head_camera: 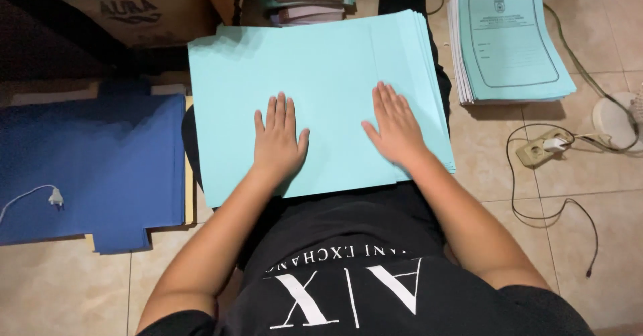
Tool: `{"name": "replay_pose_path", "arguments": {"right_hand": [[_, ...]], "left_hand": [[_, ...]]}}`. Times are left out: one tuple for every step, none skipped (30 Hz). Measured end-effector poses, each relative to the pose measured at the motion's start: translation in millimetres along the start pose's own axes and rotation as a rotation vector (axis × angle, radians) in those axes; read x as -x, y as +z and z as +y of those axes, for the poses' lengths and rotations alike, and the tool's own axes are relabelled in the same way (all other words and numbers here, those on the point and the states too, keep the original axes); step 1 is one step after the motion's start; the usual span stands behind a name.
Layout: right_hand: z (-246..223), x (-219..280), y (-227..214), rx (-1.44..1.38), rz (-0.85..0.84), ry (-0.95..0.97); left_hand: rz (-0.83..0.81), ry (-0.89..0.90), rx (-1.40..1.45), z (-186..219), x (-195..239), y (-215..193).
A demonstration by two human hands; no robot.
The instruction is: Smoothing and organizing a stack of light blue paper folders on the floor
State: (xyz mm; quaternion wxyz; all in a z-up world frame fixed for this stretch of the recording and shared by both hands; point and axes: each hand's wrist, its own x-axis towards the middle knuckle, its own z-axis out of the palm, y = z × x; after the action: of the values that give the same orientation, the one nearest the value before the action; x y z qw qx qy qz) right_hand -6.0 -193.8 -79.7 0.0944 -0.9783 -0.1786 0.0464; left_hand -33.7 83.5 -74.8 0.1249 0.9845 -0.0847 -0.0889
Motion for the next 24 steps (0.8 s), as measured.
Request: {"name": "replay_pose_path", "arguments": {"right_hand": [[2.0, -16.5, -2.2, 0.002, 0.005, -0.006], [4.7, -33.4, -4.8, -0.010, -0.005, 0.020], [7.5, -50.8, -7.4, -0.022, -0.015, 0.045], [4.9, -66.3, -8.8, -0.020, -0.014, 0.043], [2.4, -82.4, -9.8, -0.026, -0.010, 0.080], [0.4, -97.8, -10.6, -0.032, -0.008, 0.117], [-8.2, -109.0, -8.9, -0.029, -0.009, 0.116], [-16.8, -119.5, -6.8, -0.014, 0.017, 0.087], [-25.1, -130.2, -4.7, 0.000, 0.043, 0.059], [-29.6, -134.1, -6.9, 0.002, 0.041, 0.057], [-34.0, -137.7, -9.0, -0.001, 0.025, 0.024], [-38.7, -140.4, -11.2, -0.004, 0.011, -0.010], [-30.4, -147.3, -2.6, -0.002, 0.011, -0.013], [-23.4, -150.4, 8.8, -0.006, 0.163, -0.002], [-16.4, -152.8, 20.0, -0.010, 0.315, 0.010], [-14.0, -151.9, 17.3, -0.012, 0.315, 0.013], [-11.8, -150.2, 13.9, -0.024, 0.271, 0.089], [-8.2, -150.2, 7.7, -0.035, 0.234, 0.166], [-6.8, -145.9, 6.5, -0.036, 0.241, 0.171], [-6.4, -142.4, 4.8, -0.016, 0.226, 0.177], [-6.3, -139.0, 3.2, 0.004, 0.211, 0.183], [-10.8, -128.0, -7.6, 0.003, 0.217, 0.181], [-15.5, -117.5, -17.9, -0.021, 0.120, 0.197], [-20.4, -106.4, -27.7, -0.043, 0.022, 0.211]], "left_hand": [[0.007, -0.003, -0.001, -4.0, -17.1, 2.3], [0.022, -0.030, -0.036, -7.6, -35.5, 4.3], [0.036, -0.057, -0.070, -11.4, -54.6, 6.1], [0.039, -0.058, -0.069, -10.7, -74.3, 8.2], [0.068, -0.092, -0.087, -10.2, -94.7, 10.4], [0.095, -0.126, -0.103, -9.1, -114.9, 13.4], [0.096, -0.128, -0.100, -1.2, -127.1, 14.1], [0.099, -0.107, -0.093, 7.0, -138.7, 15.2], [0.103, -0.086, -0.086, 15.4, -150.7, 16.2], [0.103, -0.088, -0.084, 20.3, -149.3, 9.6], [0.082, -0.034, -0.060, 25.5, -147.7, 3.1], [0.063, 0.019, -0.038, 31.0, -145.1, -3.5], [0.065, 0.017, -0.037, 25.9, -150.4, 1.8], [0.165, 0.012, -0.012, 20.7, -152.2, 9.6], [0.265, 0.006, 0.013, 15.9, -153.3, 17.4], [0.263, 0.008, 0.011, 9.5, -151.0, 18.4], [0.281, -0.060, 0.028, 3.7, -148.1, 18.9], [0.304, -0.123, 0.044, -1.1, -148.0, 16.8], [0.307, -0.115, 0.041, -3.6, -143.9, 17.5], [0.313, -0.151, 0.041, -7.0, -139.7, 17.2], [0.318, -0.187, 0.042, -10.8, -135.5, 16.8], [0.323, -0.186, 0.039, -8.6, -126.9, 8.7], [0.239, -0.222, 0.043, -7.1, -118.6, 0.8], [0.153, -0.258, 0.049, -5.7, -109.5, -6.1]]}}
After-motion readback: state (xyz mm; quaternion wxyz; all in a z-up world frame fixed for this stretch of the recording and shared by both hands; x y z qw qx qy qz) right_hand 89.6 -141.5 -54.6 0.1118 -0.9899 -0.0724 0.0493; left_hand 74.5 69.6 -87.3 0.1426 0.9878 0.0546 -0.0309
